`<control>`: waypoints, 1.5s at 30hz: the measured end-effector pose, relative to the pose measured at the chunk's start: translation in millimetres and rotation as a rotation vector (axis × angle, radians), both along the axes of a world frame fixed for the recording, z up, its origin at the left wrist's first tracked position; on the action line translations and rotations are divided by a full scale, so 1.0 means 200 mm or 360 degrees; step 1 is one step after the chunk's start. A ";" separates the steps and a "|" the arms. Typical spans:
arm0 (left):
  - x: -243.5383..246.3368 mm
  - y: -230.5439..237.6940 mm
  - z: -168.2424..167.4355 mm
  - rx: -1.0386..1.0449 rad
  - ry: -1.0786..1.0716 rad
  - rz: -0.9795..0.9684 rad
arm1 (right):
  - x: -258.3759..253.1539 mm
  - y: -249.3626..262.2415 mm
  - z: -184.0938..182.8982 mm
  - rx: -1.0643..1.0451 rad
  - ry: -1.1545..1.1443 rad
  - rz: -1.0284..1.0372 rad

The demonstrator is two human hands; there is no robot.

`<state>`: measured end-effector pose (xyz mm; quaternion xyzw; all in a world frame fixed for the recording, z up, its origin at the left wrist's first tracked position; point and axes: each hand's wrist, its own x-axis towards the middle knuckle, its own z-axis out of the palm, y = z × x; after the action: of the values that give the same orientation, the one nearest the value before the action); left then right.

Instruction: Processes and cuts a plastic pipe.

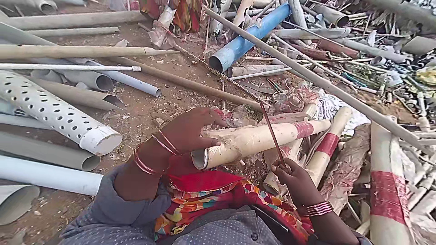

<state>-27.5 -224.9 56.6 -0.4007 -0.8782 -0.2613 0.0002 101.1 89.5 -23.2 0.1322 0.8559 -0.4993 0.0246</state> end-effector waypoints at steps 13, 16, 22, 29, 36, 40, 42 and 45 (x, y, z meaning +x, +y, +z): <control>-0.26 0.17 -0.03 -0.0195 0.0024 -0.0476 | -0.06 0.14 0.01 0.0175 -0.0068 -0.0012; -0.28 0.21 -0.07 -0.0142 0.0206 -0.0495 | -0.08 0.16 0.01 0.0224 -0.0052 0.0000; -0.30 0.35 -0.05 -0.0223 0.0278 -0.0568 | -0.09 0.16 0.01 0.0298 -0.0017 0.0014; -0.32 0.20 0.00 -0.0119 0.0003 -0.0382 | -0.07 0.15 0.01 0.0327 -0.0013 0.0003; -0.26 0.09 0.02 -0.0359 -0.0441 -0.0259 | -0.09 0.13 0.00 0.0342 -0.0034 0.0061; -0.29 0.17 0.02 -0.0419 -0.0568 -0.0377 | -0.09 0.12 0.00 0.0355 -0.0033 0.0083; -0.30 0.19 0.02 -0.0424 -0.0479 -0.0451 | -0.08 0.12 0.02 0.0357 -0.0027 0.0081; -0.33 0.23 0.00 -0.0347 -0.0183 -0.0595 | -0.08 0.15 0.02 0.0357 -0.0008 0.0055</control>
<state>-92.9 -178.9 55.8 -0.5386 -0.8102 -0.1827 -0.1418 85.9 119.6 -18.3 0.1207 0.9085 -0.3995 0.0204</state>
